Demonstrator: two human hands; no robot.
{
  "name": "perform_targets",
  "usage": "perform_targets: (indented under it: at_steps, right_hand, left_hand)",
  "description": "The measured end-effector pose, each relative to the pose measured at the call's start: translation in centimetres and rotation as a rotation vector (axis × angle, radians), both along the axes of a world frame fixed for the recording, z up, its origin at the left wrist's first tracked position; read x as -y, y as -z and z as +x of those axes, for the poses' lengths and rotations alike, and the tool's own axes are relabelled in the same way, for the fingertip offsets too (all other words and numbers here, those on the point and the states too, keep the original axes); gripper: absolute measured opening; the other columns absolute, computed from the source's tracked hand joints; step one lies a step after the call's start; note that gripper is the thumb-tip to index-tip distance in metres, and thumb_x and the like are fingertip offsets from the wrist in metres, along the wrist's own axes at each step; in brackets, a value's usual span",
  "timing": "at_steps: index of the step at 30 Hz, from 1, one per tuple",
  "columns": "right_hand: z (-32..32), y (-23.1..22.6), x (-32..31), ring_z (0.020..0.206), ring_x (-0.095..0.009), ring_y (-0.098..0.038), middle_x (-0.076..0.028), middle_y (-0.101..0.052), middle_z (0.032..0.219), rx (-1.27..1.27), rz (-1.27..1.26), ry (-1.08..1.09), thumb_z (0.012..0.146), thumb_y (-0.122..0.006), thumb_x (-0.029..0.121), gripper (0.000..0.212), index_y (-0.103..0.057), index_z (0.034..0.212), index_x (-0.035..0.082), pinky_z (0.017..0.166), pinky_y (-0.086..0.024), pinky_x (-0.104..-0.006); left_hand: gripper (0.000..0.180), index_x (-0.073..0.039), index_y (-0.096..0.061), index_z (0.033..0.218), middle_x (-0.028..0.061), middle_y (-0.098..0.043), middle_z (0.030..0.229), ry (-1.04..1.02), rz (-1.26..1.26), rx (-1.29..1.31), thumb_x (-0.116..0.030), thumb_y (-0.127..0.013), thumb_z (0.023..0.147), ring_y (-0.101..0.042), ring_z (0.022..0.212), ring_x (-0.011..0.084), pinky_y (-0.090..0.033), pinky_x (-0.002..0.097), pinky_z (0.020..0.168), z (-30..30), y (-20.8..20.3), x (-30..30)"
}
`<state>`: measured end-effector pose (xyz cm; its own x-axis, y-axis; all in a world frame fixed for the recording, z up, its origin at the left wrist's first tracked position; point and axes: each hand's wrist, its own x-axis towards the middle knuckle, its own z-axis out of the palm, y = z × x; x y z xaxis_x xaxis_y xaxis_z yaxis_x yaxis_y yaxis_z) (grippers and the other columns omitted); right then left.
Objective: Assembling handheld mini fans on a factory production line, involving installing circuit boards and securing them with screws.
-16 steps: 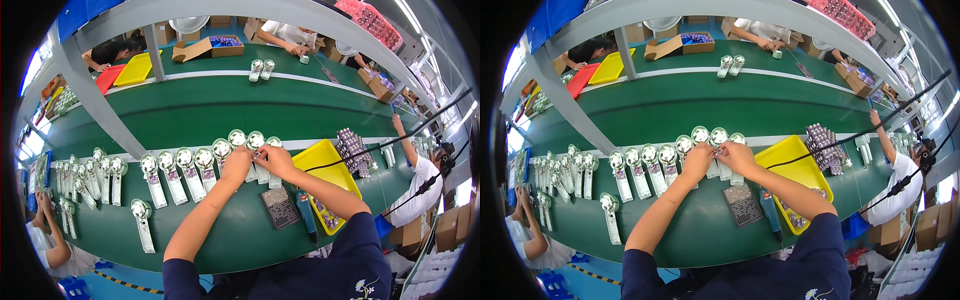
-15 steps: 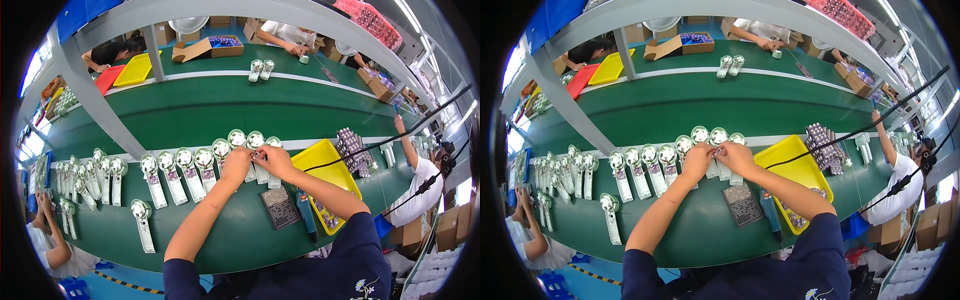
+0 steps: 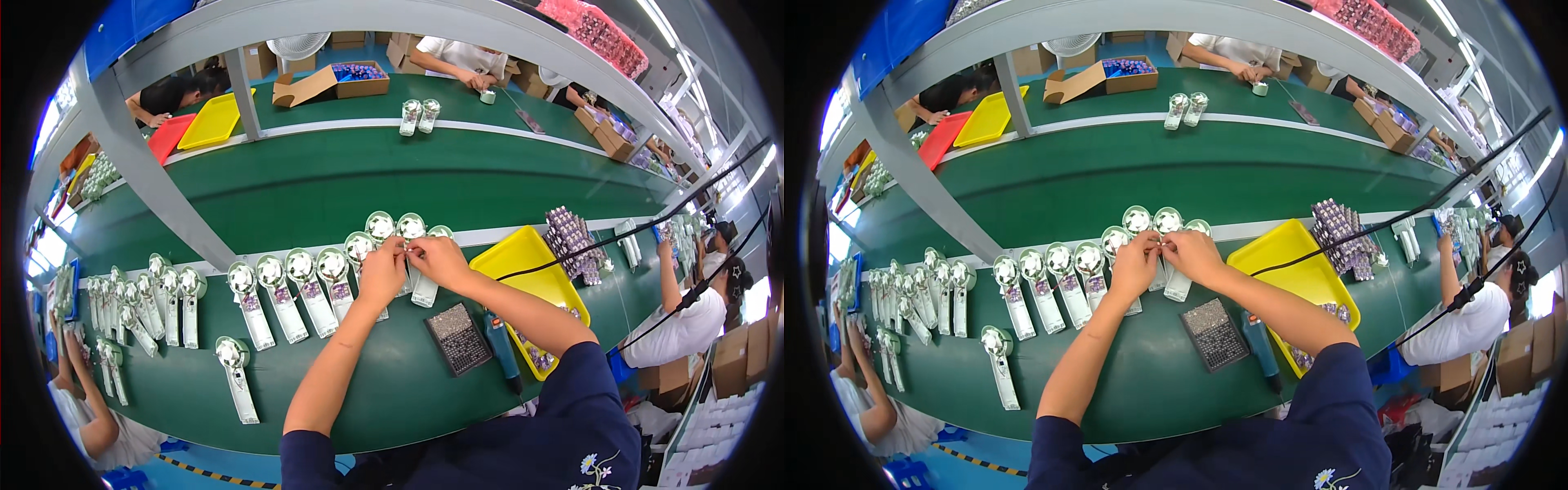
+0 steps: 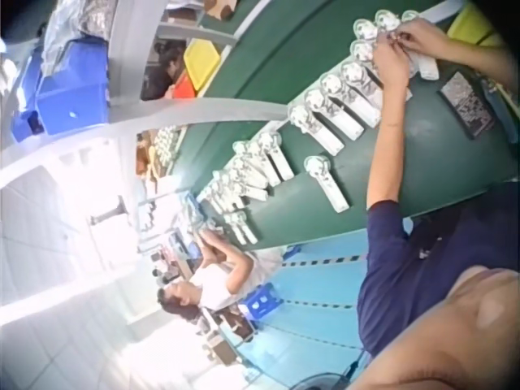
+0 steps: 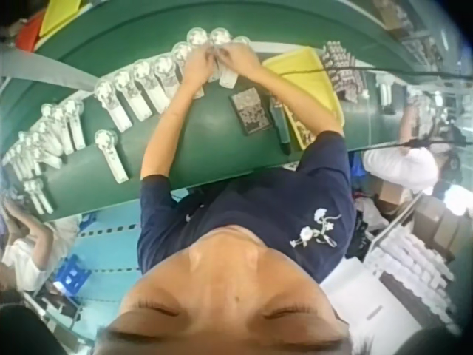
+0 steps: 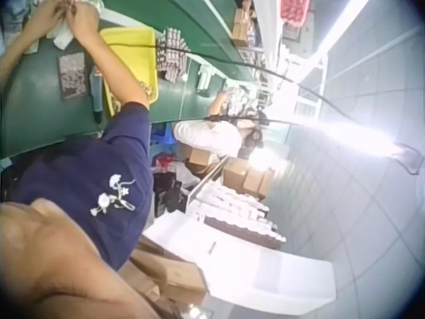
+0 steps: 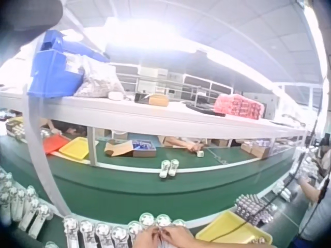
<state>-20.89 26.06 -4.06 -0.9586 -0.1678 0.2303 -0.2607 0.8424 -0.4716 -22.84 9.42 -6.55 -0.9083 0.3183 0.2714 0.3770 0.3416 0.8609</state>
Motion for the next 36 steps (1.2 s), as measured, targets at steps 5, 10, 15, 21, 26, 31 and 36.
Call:
perform_targets:
  at_steps: [5,10,15,21,26,31,36]
  right_hand:
    - [-1.1,0.1,-0.8,0.072,-0.030,-0.071,-0.014,-0.072,0.080,-0.081,-0.127,0.091,0.084,-0.070,0.017,0.018,-0.074,0.096,0.004,0.067,-0.056,-0.0390]
    - [-1.2,-0.6,-0.6,0.068,-0.025,-0.070,-0.014,-0.071,0.079,-0.122,-0.132,0.020,0.083,-0.071,0.013,0.018,-0.074,0.094,-0.001,0.064,-0.055,-0.0335]
    - [-3.3,-1.8,-2.7,0.066,-0.017,-0.069,-0.015,-0.073,0.082,-0.164,-0.158,0.165,0.085,-0.072,0.015,0.023,-0.073,0.101,-0.001,0.063,-0.054,-0.0282]
    - [-9.5,-5.4,-5.7,0.069,-0.026,-0.071,-0.016,-0.072,0.079,-0.148,-0.148,0.203,0.083,-0.072,0.020,0.021,-0.075,0.096,0.004,0.066,-0.055,-0.0326]
    - [-17.9,-4.3,-12.4,0.072,-0.029,-0.072,-0.017,-0.072,0.080,-0.405,-0.053,0.355,0.080,-0.073,0.025,0.024,-0.076,0.093,0.005,0.066,-0.055,-0.0363]
    - [-26.2,-5.0,-17.3,0.073,-0.038,-0.068,-0.018,-0.069,0.078,-0.309,0.140,0.482,0.077,-0.068,0.026,0.019,-0.075,0.079,0.008,0.067,-0.055,-0.0443]
    - [-34.2,-2.9,-26.7,0.063,-0.034,-0.067,-0.018,-0.067,0.070,-0.478,0.222,0.597,0.075,-0.069,0.026,0.021,-0.073,0.077,0.006,0.059,-0.051,-0.0434]
  left_hand:
    - [0.021,0.002,-0.065,0.112,0.0135,-0.074,0.097,-0.291,0.398,0.015,-0.002,-0.060,0.092,-0.073,0.083,0.0241,-0.058,0.0347,0.068,3.6,-2.1,0.6]
    - [0.017,0.001,-0.065,0.108,0.0102,-0.073,0.094,-0.334,0.492,-0.007,0.000,-0.060,0.092,-0.069,0.075,0.0162,-0.053,0.0265,0.062,5.5,0.7,2.4]
    - [0.017,-0.002,-0.067,0.105,0.0082,-0.071,0.093,-0.177,0.534,-0.173,0.003,-0.062,0.090,-0.062,0.063,0.0112,-0.049,0.0239,0.054,8.5,0.5,0.4]
    - [0.017,-0.001,-0.068,0.104,0.0088,-0.071,0.090,0.006,0.523,-0.091,0.005,-0.060,0.090,-0.063,0.063,0.0117,-0.049,0.0235,0.054,10.9,1.8,-1.1]
    - [0.014,-0.002,-0.068,0.101,0.0081,-0.069,0.089,0.029,0.495,0.080,0.003,-0.062,0.089,-0.064,0.062,0.0133,-0.050,0.0254,0.054,10.8,1.6,-1.4]
    - [0.012,-0.002,-0.070,0.102,0.0104,-0.067,0.084,0.105,0.396,0.100,-0.004,-0.066,0.090,-0.062,0.059,0.0179,-0.050,0.0288,0.055,10.8,1.8,-0.3]
    - [0.015,-0.004,-0.070,0.106,0.0103,-0.069,0.085,0.158,0.331,0.261,-0.010,-0.067,0.092,-0.067,0.066,0.0192,-0.054,0.0297,0.060,10.9,1.6,1.2]
